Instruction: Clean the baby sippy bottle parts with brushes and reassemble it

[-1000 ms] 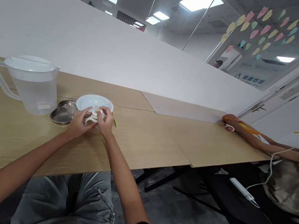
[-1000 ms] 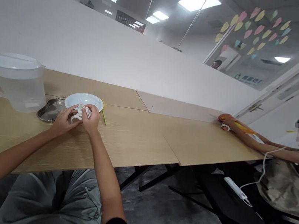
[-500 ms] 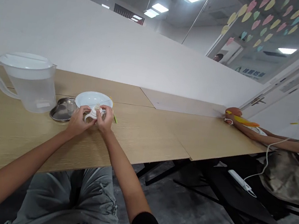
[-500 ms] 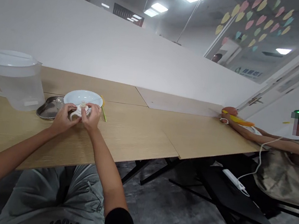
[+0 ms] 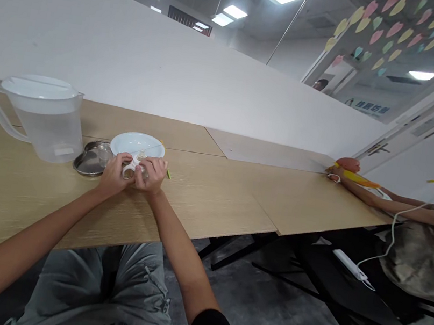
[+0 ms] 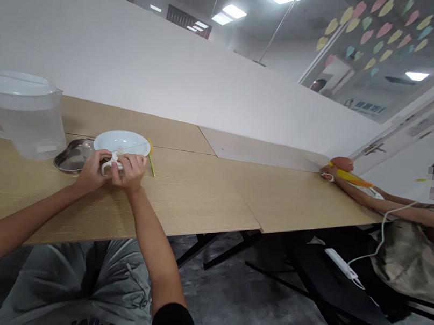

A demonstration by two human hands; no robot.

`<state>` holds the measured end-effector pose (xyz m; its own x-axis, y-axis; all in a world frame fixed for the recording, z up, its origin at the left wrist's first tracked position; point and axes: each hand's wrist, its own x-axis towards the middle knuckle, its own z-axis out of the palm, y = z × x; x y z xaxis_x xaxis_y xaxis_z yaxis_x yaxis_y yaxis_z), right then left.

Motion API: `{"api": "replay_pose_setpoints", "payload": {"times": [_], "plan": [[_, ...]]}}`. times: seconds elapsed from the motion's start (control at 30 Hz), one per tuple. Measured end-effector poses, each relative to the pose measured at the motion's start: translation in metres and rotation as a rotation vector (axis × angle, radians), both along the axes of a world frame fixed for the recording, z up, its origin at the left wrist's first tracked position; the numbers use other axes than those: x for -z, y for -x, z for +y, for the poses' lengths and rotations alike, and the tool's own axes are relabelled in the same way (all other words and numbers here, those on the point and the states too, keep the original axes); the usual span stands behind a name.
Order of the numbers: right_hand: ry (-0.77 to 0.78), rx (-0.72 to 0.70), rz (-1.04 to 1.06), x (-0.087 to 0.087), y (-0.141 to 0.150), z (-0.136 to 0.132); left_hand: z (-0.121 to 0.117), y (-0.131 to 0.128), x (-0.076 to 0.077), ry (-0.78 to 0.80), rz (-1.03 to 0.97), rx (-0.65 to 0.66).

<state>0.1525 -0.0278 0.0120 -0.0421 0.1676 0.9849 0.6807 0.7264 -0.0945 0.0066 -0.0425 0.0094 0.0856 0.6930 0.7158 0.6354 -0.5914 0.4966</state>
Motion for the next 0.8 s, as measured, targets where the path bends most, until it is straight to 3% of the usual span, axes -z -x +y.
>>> {"api": "replay_pose_setpoints", "payload": {"times": [0.27, 0.4, 0.53, 0.67, 0.8], "plan": [[-0.039, -0.132, -0.138, 0.0, 0.01, -0.006, 0.008, 0.005, 0.004, 0.065, 0.118, 0.006], [-0.125, -0.166, -0.006, -0.005, 0.012, -0.009, 0.009, 0.006, 0.003, 0.053, 0.139, 0.018], [0.085, -0.159, 0.26, -0.009, 0.007, -0.005, 0.003, 0.003, -0.003, 0.065, 0.158, 0.029], [0.321, -0.203, 0.153, -0.01, 0.001, 0.0, -0.001, 0.001, -0.006, 0.122, 0.113, -0.015], [0.387, -0.214, 0.114, -0.009, 0.004, 0.002, 0.0, 0.001, -0.004, 0.139, 0.017, 0.014]]}}
